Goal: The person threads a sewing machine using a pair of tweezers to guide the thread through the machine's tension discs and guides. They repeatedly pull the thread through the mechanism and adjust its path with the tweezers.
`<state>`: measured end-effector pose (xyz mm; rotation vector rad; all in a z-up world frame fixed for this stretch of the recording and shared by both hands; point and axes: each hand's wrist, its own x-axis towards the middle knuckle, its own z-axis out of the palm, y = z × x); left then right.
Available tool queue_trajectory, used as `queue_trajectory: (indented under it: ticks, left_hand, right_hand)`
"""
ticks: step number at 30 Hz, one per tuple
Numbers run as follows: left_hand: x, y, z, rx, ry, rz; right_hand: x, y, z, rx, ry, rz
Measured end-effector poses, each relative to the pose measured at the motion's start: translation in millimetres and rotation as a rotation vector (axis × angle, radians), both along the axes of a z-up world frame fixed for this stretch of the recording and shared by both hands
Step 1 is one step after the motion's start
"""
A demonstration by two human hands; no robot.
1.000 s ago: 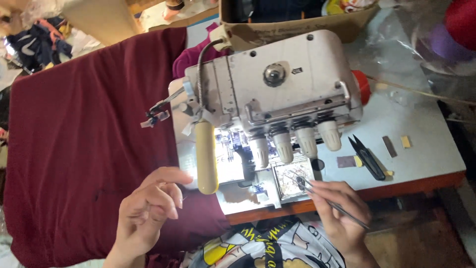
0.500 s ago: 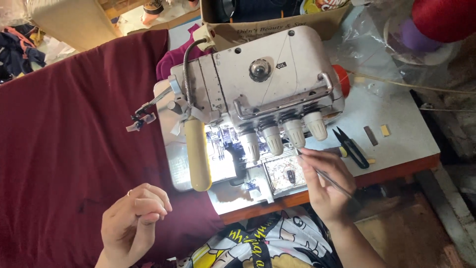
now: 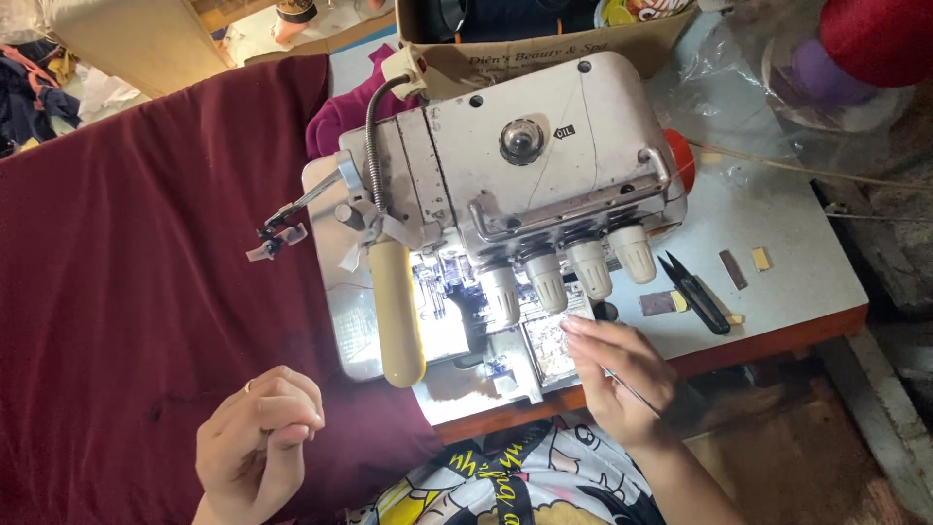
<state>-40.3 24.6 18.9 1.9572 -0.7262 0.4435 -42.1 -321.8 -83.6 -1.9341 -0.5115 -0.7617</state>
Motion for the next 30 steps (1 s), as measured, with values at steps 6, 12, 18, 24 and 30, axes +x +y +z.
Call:
queue_trajectory:
  ticks: [6,12,18,24,30]
  left_hand:
    - [1.1,2.7,3.0,-0.010,-0.053,0.013]
    - [-3.8,22.5,0.4,-0.082,0.008,0.190]
    - [1.0,21.6,5.3,-0.011,-0.056,0.128]
    - [6.7,23.0,5.5,0.038,-0.112,0.075]
    - [25.6,31.2,37.2,0.948,-0.647,0.159]
  right_hand:
    - [8.8,-3.0,-19.4,-0.109,0.041,-0.029]
    - [2.8,9.3,-3.5,-0.034,0.011,0.064]
    - [15.3,21.1,9.1,-0.105,0.011,0.083]
    - [23.4,24.7,7.9,-0.170,-0.007,0.132]
    - [12.3,24.9,17.5,-0.029,0.049,0.141]
